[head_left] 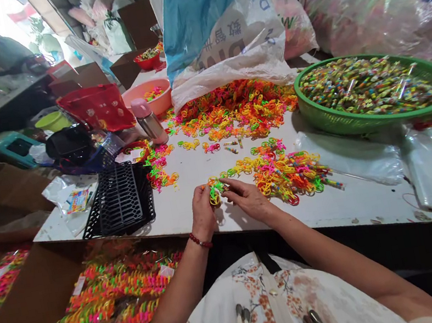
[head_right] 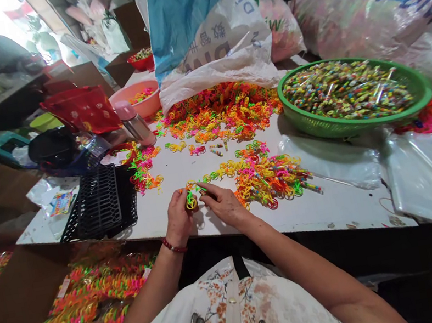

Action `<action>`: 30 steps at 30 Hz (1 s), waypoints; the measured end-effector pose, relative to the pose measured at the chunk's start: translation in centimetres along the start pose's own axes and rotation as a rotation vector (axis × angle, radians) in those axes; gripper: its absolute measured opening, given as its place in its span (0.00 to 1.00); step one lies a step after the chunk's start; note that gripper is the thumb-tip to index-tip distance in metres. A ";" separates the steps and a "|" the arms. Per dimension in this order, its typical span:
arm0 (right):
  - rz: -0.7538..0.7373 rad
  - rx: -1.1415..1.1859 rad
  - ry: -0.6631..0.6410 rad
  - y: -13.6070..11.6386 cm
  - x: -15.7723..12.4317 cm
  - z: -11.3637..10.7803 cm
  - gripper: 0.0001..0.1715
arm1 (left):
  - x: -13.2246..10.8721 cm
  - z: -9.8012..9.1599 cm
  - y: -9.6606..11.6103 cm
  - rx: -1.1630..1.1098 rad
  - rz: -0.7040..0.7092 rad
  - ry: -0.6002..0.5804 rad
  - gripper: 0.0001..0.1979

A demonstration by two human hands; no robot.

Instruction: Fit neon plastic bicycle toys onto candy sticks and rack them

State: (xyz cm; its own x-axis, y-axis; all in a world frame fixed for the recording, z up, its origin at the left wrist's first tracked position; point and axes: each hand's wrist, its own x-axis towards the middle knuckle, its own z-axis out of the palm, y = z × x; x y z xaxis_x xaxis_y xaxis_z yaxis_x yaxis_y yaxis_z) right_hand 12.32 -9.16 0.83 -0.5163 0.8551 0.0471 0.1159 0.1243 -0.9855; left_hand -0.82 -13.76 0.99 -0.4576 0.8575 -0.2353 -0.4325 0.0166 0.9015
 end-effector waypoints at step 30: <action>-0.180 -0.308 0.128 -1.1 -1.8 -0.7 0.08 | -0.6 0.5 -0.1 0.408 0.208 -0.050 0.13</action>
State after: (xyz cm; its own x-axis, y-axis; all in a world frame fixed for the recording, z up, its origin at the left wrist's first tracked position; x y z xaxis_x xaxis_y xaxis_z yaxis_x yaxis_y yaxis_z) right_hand 13.67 -10.45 1.99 -0.4439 0.8592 0.2546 0.2921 0.4074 -0.8653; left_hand -0.10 -14.01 1.23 -0.4602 0.8874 -0.0255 0.0100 0.0340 0.9994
